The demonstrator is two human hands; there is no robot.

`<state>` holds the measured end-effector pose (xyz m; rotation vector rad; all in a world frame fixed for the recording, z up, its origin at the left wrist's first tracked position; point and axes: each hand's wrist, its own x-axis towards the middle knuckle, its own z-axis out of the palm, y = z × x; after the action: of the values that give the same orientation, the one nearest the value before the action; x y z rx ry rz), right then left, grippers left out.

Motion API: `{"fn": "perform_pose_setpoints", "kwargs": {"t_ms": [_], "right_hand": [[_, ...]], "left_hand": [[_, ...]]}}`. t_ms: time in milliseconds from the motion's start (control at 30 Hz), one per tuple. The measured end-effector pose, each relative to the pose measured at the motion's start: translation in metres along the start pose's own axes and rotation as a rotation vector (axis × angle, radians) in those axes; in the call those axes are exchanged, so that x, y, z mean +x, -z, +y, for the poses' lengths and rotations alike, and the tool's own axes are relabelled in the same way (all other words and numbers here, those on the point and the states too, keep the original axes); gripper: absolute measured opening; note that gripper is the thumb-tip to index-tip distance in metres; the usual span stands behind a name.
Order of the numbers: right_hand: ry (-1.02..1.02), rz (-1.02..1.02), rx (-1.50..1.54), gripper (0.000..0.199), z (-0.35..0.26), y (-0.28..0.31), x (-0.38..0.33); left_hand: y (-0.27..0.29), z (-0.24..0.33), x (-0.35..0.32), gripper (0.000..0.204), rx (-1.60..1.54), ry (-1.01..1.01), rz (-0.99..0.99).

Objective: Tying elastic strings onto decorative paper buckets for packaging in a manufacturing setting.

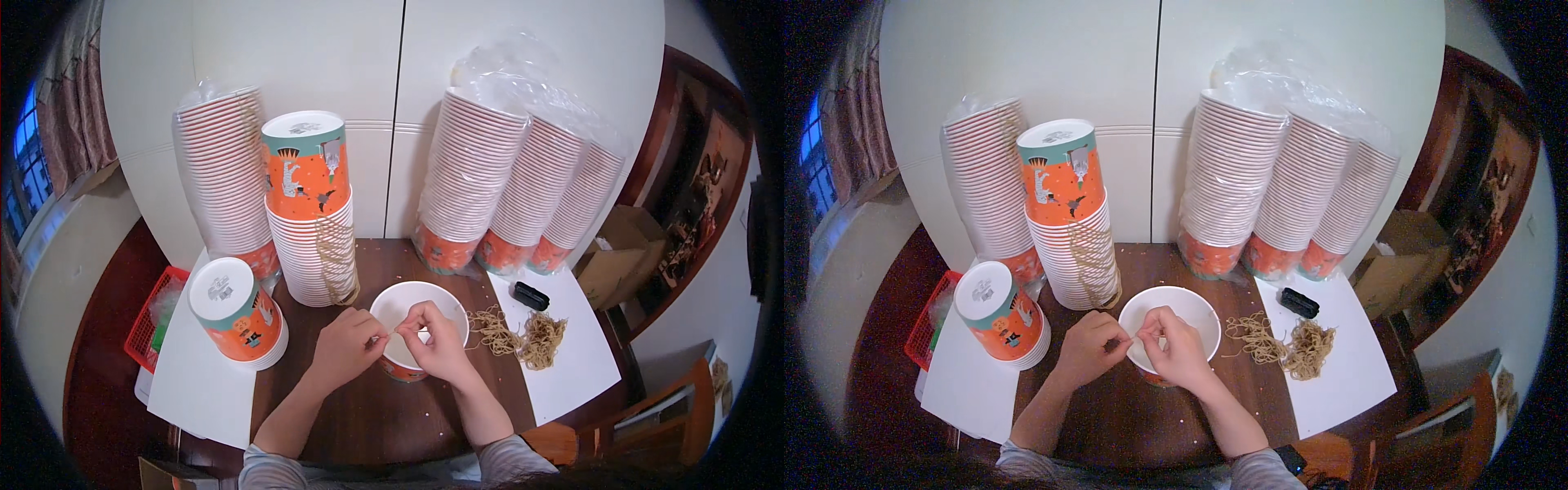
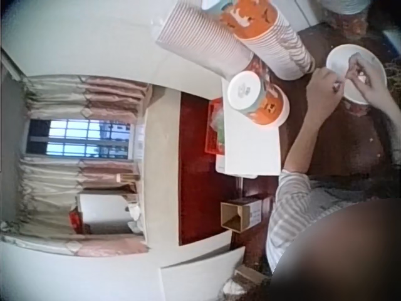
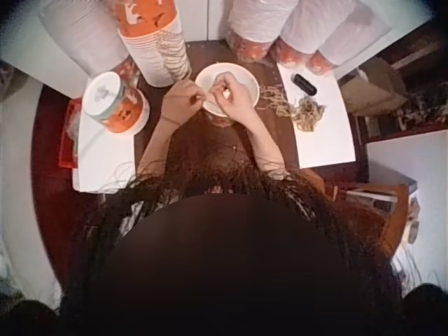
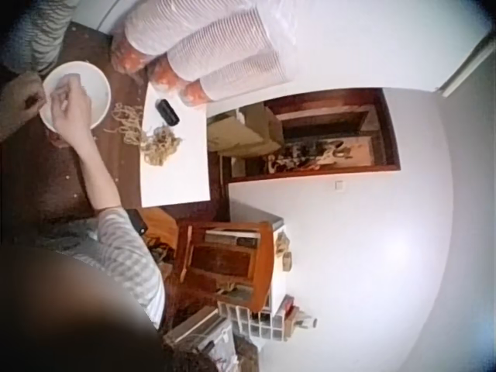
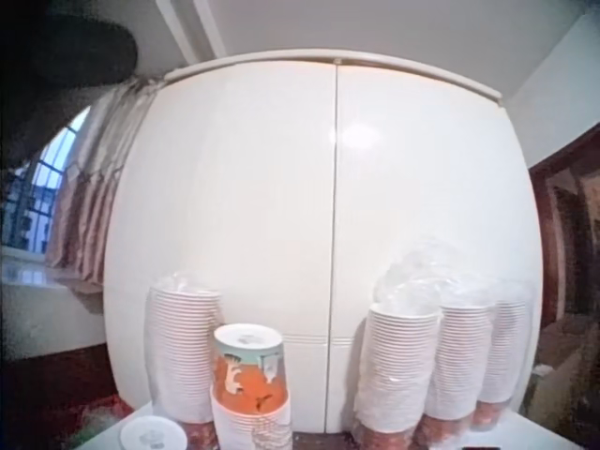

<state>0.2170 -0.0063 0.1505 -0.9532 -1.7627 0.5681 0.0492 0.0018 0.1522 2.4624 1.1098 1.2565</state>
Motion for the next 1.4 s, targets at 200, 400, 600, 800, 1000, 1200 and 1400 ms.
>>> {"fn": "perform_pose_setpoints", "kwargs": {"t_ms": [200,400,600,800,1000,1200,1400], "right_hand": [[-0.023,0.063,0.056,0.014,-0.002,0.014,-0.001],[0.013,-0.174,-0.042,0.011,-0.016,0.039,-0.004],[0.072,-0.537,-0.248,0.022,-0.048,0.03,-0.017],[0.218,-0.521,-0.641,0.02,-0.043,-0.002,-0.069],[0.256,-0.393,-0.661,0.016,-0.026,0.002,-0.097],[0.284,-0.234,-0.64,0.018,-0.019,-0.013,-0.106],[0.248,-0.215,-0.58,0.015,-0.02,-0.019,-0.107]], "left_hand": [[0.0,-0.004,-0.004,0.013,0.093,-0.012,-0.008],[-0.005,-0.018,-0.032,0.009,-0.099,0.183,-0.011],[-0.03,-0.005,-0.078,0.009,-0.389,0.479,0.14],[-0.049,0.014,-0.103,0.013,-0.383,0.386,0.251],[-0.062,0.023,-0.128,0.013,-0.355,0.368,0.295],[-0.065,0.028,-0.139,0.011,-0.887,0.77,0.31],[-0.064,0.039,-0.128,0.015,-1.183,0.834,0.283]]}}
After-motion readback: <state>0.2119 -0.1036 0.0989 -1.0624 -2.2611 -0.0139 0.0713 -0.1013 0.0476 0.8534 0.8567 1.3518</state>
